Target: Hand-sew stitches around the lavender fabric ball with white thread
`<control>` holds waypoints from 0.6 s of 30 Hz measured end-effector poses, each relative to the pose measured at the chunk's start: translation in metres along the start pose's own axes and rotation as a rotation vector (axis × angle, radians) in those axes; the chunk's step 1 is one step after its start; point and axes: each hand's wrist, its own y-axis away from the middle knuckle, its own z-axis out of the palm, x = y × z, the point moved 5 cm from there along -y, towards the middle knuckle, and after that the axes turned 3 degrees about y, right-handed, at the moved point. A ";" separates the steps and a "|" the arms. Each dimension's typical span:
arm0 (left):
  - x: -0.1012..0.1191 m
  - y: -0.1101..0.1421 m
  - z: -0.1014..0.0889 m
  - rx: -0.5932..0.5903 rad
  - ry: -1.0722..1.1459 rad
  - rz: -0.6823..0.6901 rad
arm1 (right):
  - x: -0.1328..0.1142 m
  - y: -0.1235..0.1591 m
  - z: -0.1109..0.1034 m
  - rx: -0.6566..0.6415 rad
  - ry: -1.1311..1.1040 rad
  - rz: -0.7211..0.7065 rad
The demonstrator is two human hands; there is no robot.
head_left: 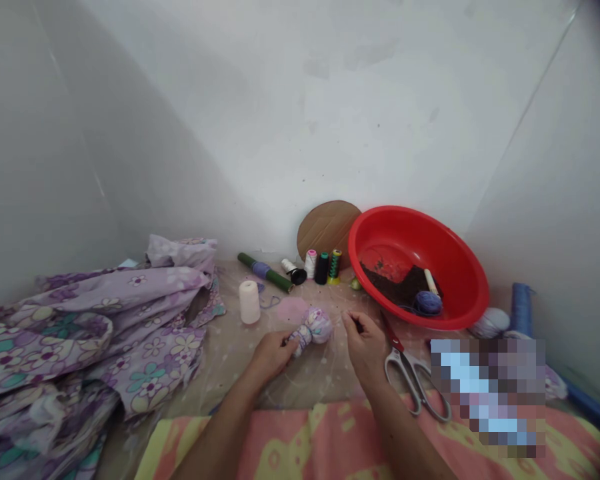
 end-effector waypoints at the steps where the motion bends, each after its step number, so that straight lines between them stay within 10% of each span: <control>1: 0.000 0.000 0.000 0.001 0.009 0.003 | 0.000 0.000 0.000 0.003 -0.002 -0.002; 18: -0.003 -0.002 0.003 -0.014 0.082 -0.020 | 0.007 0.001 0.001 0.010 -0.015 0.000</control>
